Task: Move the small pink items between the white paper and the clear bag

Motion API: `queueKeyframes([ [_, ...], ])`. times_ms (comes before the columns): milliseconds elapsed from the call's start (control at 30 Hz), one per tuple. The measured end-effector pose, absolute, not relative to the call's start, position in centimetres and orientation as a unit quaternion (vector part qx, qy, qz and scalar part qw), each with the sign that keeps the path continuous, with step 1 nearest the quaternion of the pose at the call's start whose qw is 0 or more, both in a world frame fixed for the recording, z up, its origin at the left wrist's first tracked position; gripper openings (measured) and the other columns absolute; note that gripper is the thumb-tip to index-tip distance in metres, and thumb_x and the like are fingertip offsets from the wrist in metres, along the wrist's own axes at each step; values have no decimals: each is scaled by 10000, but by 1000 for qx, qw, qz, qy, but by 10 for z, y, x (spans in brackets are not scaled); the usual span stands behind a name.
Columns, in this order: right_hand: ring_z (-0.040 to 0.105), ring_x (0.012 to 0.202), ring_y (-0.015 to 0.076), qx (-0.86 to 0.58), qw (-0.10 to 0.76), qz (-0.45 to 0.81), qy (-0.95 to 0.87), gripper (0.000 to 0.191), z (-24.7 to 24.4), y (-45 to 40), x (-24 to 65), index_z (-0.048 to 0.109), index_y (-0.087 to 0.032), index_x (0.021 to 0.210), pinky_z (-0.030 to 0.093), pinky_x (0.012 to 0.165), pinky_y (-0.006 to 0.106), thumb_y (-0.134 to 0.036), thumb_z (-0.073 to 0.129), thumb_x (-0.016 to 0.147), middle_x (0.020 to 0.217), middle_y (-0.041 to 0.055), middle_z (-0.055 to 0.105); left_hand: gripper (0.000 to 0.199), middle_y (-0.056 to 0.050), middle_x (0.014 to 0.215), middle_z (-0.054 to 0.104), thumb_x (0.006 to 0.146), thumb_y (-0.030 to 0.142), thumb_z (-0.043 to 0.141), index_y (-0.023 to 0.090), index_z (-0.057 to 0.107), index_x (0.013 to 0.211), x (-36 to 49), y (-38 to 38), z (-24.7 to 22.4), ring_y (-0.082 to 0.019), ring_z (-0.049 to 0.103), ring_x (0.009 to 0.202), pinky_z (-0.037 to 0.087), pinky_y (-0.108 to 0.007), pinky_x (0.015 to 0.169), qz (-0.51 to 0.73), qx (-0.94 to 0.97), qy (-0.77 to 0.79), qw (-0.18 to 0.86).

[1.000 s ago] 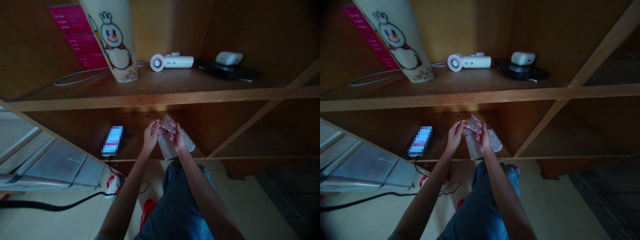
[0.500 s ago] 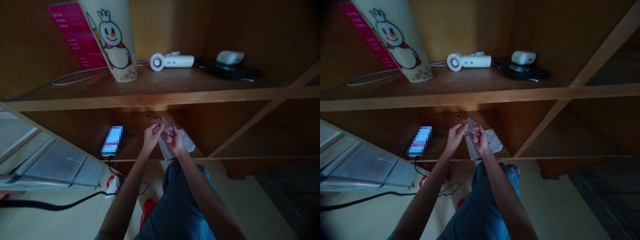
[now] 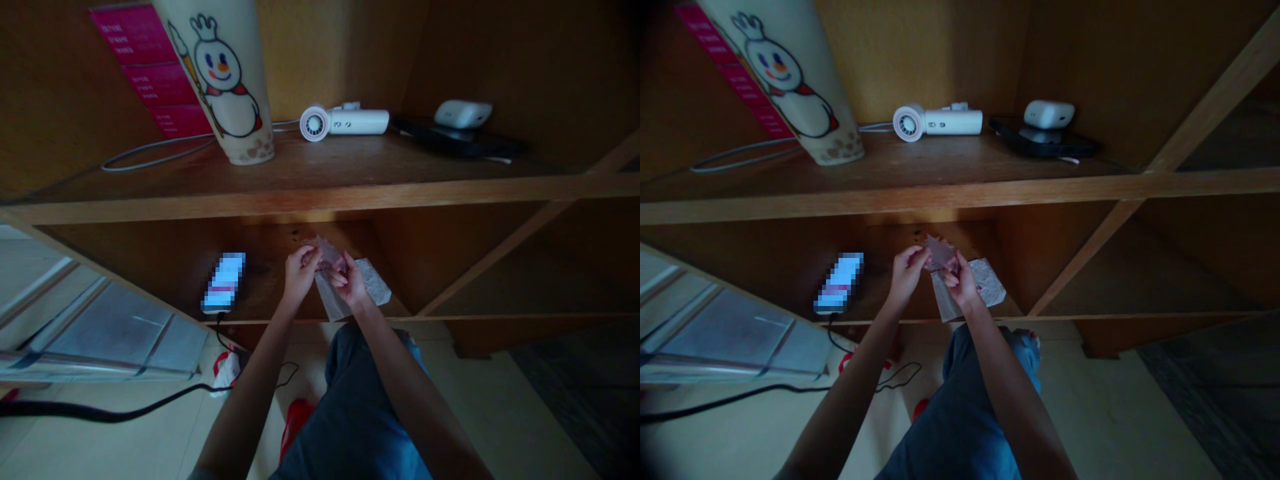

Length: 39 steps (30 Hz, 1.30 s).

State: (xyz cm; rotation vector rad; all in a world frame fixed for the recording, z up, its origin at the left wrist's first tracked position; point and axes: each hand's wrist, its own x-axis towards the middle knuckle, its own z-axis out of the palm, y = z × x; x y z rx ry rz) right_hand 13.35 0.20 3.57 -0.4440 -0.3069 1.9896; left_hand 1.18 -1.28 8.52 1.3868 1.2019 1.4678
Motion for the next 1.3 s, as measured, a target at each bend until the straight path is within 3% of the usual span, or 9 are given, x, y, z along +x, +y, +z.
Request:
queueKeyframes([
  [200,195,279,8,-257,504,811,-151,377,38,5,136,380,-181,548,129,262,126,-416,553,786,376,-90,339,231,21,573,564,735,372,587,146,596,682,9,-16,78,-92,518,521,400,-192,518,597,537,483,350],
  [400,235,315,35,-351,592,664,-291,397,36,0,132,425,-189,537,155,298,182,-491,601,724,388,-82,328,249,-3,618,582,764,388,547,150,600,711,6,-26,61,-109,540,579,425,-201,547,622,494,515,322],
  [600,396,481,90,-450,657,464,-389,407,25,7,131,512,-199,549,312,458,213,-543,499,766,505,-30,457,230,-11,654,592,783,359,533,146,578,709,2,-37,51,-103,555,595,442,-196,546,658,446,529,297],
  [800,435,554,122,-482,601,371,-519,444,13,13,131,496,-197,526,323,559,242,-534,433,809,516,-21,476,189,-22,747,612,770,326,557,150,550,840,-15,-44,34,-116,597,682,480,-203,563,698,372,529,307],
  [967,414,543,121,-498,590,359,-525,453,2,17,121,467,-196,534,309,547,234,-540,399,819,515,-26,467,200,-24,776,630,713,302,614,151,508,791,-25,-53,16,-134,631,747,522,-244,654,706,344,535,313],
  [1033,409,540,126,-502,594,357,-518,455,-1,19,119,472,-198,531,307,535,233,-558,412,803,513,-22,472,233,-24,781,641,692,316,630,156,487,784,-26,-57,13,-136,645,711,528,-247,634,689,333,546,342],
  [1167,415,522,132,-526,588,337,-514,462,-4,22,119,491,-203,531,296,513,236,-559,394,809,497,-14,475,333,-37,773,671,681,398,631,168,455,846,-26,-70,15,-127,623,485,496,-227,449,598,325,582,446],
  [1300,431,518,138,-552,580,308,-514,450,-5,24,119,515,-202,542,293,514,241,-541,398,813,502,-4,499,386,-13,596,655,685,455,612,161,456,881,-28,-84,19,-135,583,385,457,-215,376,547,323,608,477],
])
